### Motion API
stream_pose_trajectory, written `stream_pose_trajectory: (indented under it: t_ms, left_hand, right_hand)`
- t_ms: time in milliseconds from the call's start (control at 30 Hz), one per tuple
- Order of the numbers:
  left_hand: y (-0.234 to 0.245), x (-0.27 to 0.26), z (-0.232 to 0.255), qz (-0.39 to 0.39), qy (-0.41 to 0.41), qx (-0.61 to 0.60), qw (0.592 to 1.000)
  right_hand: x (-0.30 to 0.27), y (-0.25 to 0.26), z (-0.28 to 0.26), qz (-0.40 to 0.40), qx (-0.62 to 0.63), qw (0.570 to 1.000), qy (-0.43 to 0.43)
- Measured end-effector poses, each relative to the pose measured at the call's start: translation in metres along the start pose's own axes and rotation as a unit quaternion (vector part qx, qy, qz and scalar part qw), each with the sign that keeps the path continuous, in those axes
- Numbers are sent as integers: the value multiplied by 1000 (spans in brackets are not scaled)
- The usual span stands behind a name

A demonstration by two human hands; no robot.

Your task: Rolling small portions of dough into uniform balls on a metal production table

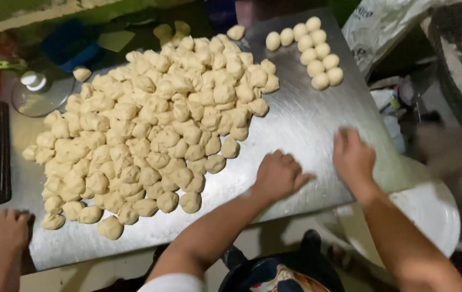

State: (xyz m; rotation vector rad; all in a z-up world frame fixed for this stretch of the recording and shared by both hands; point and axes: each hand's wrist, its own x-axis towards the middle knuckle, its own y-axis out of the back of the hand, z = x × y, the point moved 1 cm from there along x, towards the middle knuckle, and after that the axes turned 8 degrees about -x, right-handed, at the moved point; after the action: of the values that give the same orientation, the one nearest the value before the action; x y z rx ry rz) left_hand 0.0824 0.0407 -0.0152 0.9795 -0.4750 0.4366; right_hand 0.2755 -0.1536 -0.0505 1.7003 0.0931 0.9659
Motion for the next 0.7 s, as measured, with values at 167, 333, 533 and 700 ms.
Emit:
stream_pose_trajectory:
  t_ms: [167,333,533,700]
  left_hand:
    - [13,-24,-6,-5,34,33,999]
    - [-36,42,-15,-73,109,89,987]
    - [-30,15,32,29,129,155,979]
    - [1,-16,8,0,122,179,976]
  right_hand:
    - [-20,-17,49,-25,120,992,29]
    - [57,-66,4,2,104,993,64]
    - [15,15,3,-41,187,972,135]
    - [15,-1,59,30,164,956,242]
